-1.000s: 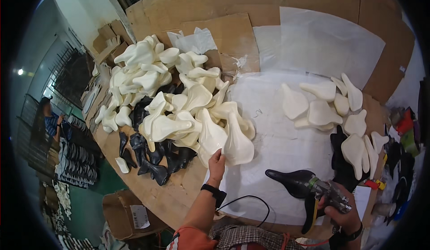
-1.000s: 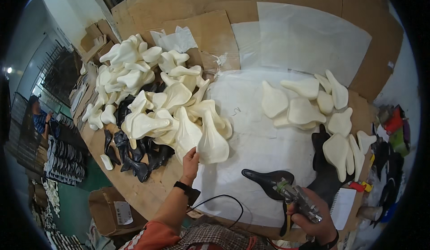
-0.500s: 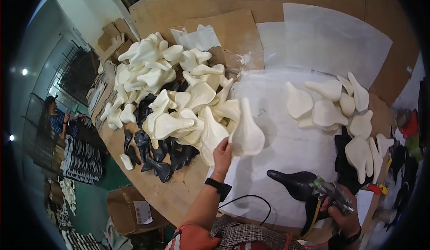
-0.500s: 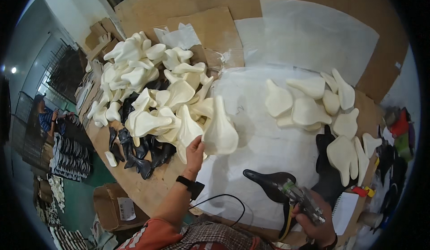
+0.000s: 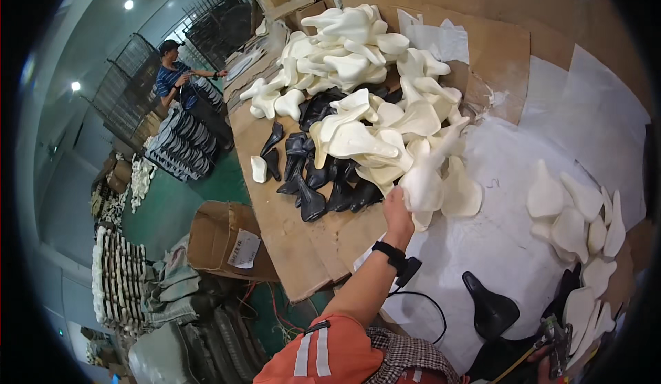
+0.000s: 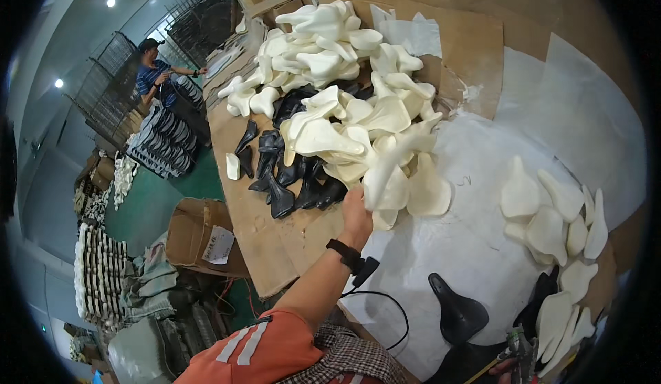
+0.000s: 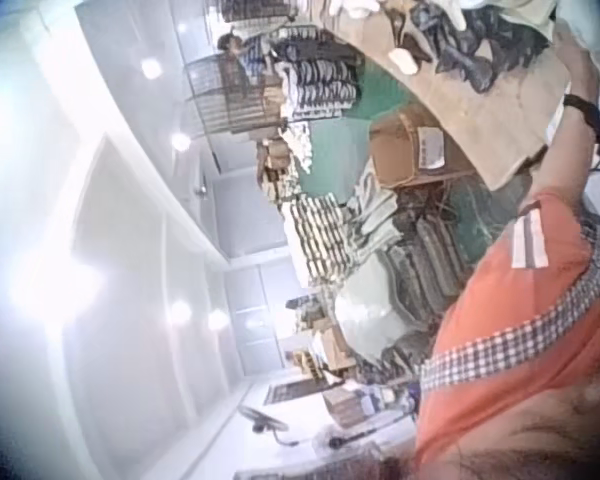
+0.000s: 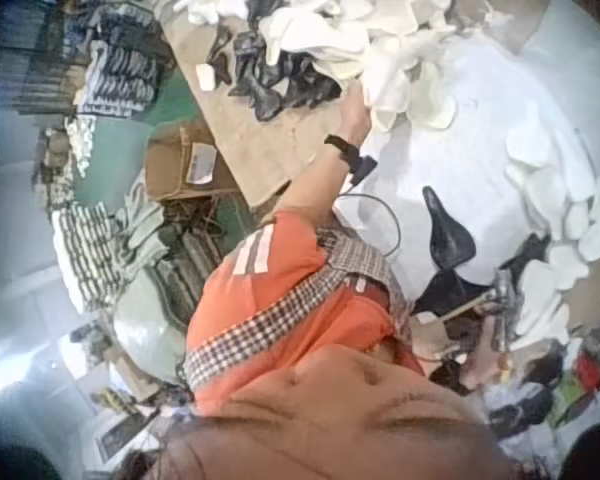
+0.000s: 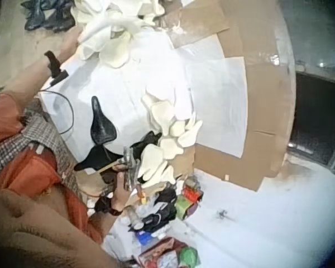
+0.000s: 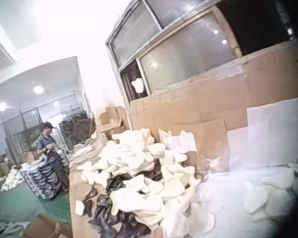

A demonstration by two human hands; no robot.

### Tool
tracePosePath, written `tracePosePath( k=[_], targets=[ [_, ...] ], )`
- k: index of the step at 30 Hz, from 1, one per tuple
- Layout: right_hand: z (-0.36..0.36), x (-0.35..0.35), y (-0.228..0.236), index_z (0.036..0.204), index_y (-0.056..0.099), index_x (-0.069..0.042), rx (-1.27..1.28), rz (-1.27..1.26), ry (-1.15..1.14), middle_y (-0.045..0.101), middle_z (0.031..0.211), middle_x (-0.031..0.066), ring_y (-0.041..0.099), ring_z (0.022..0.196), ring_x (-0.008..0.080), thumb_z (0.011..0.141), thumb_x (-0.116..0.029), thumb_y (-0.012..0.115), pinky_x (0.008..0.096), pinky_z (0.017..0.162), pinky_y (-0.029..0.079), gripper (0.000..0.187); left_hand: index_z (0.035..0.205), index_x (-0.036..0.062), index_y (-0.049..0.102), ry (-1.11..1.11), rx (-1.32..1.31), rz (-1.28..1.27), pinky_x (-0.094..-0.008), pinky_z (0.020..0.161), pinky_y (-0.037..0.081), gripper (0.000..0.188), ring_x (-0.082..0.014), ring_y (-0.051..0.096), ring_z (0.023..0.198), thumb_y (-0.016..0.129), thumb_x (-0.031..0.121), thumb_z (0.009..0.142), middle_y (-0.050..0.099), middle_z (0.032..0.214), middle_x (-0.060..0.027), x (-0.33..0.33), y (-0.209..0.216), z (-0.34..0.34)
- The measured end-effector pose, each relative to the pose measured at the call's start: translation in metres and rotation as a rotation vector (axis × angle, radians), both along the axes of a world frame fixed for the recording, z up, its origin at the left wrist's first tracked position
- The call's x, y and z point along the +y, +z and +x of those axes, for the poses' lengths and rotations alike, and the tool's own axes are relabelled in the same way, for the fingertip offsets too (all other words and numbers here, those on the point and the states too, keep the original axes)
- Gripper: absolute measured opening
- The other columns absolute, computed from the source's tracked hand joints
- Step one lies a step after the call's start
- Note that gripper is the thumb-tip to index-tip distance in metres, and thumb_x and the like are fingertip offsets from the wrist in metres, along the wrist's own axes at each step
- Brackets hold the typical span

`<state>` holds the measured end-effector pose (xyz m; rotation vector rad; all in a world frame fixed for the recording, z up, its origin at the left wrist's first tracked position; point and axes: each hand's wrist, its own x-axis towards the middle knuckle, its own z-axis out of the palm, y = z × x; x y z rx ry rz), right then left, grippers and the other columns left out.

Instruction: The person retrieves white bicycle seats from a large sack and places them on a workbench. Using a spray gun, they apply black paint to the seats one by one, then set the painted items aside. The process is repeated for multiple seats throughout the clip.

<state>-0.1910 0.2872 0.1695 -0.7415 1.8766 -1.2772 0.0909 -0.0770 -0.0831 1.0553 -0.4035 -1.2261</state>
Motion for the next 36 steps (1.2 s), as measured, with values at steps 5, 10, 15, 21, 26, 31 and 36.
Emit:
tracePosePath(
  k=[5, 10, 15, 21, 26, 31, 36],
  targets=[
    [-0.043, 0.031, -0.057, 0.134, 0.033, 0.002, -0.120, -0.100, -0.037, 0.057, 0.085, 0.0074, 0.057, 0.074, 0.0161, 0.082, -0.016, 0.061, 0.0291, 0.072, 0.049, 0.061, 0.136, 0.0049, 0.020, -0.029, 0.481, 0.354, -0.0439, 0.092, 0.039, 0.069, -0.0295, 0.045, 0.108, 0.045, 0.048, 0.088, 0.031, 0.132, -0.0152, 0.024, 0.012, -0.109],
    [-0.057, 0.029, -0.062, 0.133, 0.033, 0.002, -0.244, -0.129, -0.058, 0.058, 0.085, 0.0068, 0.059, 0.079, 0.0158, 0.078, -0.013, 0.065, 0.0297, 0.076, 0.049, 0.066, 0.135, 0.0001, 0.020, -0.443, 0.370, 0.480, -0.0448, 0.088, 0.042, 0.069, -0.0352, 0.048, 0.102, 0.050, 0.040, 0.087, 0.034, 0.130, -0.0201, 0.031, 0.009, -0.239],
    [-0.074, 0.060, -0.061, 0.129, 0.038, 0.003, -0.193, -0.101, -0.145, 0.059, 0.084, 0.0064, 0.059, 0.080, 0.0152, 0.076, -0.012, 0.064, 0.0296, 0.075, 0.048, 0.060, 0.126, 0.0065, 0.039, -0.849, -0.059, 0.644, -0.0411, 0.061, 0.049, 0.055, -0.0330, 0.056, 0.078, 0.059, 0.033, 0.082, 0.047, 0.110, -0.0217, 0.001, 0.005, -0.351],
    [-0.075, 0.070, -0.043, 0.131, 0.037, 0.002, -0.279, -0.129, -0.144, 0.061, 0.089, 0.0086, 0.060, 0.082, 0.0166, 0.076, -0.013, 0.066, 0.0306, 0.077, 0.048, 0.064, 0.089, 0.0003, 0.054, -0.901, -0.419, 0.276, -0.0371, 0.047, 0.048, 0.015, -0.0261, 0.057, 0.057, 0.055, 0.011, 0.078, 0.055, 0.070, -0.0132, -0.046, -0.039, -0.351],
    [-0.076, 0.071, -0.026, 0.130, 0.038, 0.001, -0.197, -0.181, -0.062, 0.063, 0.096, 0.0081, 0.061, 0.087, 0.0146, 0.076, -0.006, 0.067, 0.0284, 0.079, 0.048, 0.061, 0.071, -0.0006, 0.047, -0.767, -0.509, -0.104, -0.0293, 0.044, 0.048, 0.006, -0.0187, 0.057, 0.054, 0.053, -0.002, 0.073, 0.052, 0.061, -0.0102, -0.001, 0.019, -0.341],
    [-0.065, 0.049, -0.009, 0.127, 0.042, 0.001, -0.275, -0.118, -0.036, 0.062, 0.090, 0.0059, 0.060, 0.083, 0.0111, 0.076, -0.007, 0.068, 0.0257, 0.074, 0.049, 0.058, 0.070, 0.0020, 0.043, -0.690, -0.688, -0.372, -0.0269, 0.049, 0.049, 0.014, -0.0107, 0.053, 0.055, 0.055, -0.003, 0.074, 0.052, 0.066, -0.0058, 0.041, 0.011, -0.260],
    [-0.040, 0.030, 0.012, 0.124, 0.044, 0.004, -0.196, -0.217, -0.098, 0.062, 0.084, 0.0066, 0.060, 0.075, 0.0115, 0.076, -0.007, 0.065, 0.0259, 0.069, 0.050, 0.054, 0.071, 0.0028, 0.043, -0.707, -0.647, -0.272, -0.0251, 0.052, 0.049, 0.015, -0.0089, 0.053, 0.057, 0.055, -0.004, 0.076, 0.053, 0.066, -0.0026, 0.056, 0.008, -0.198]
  ],
)
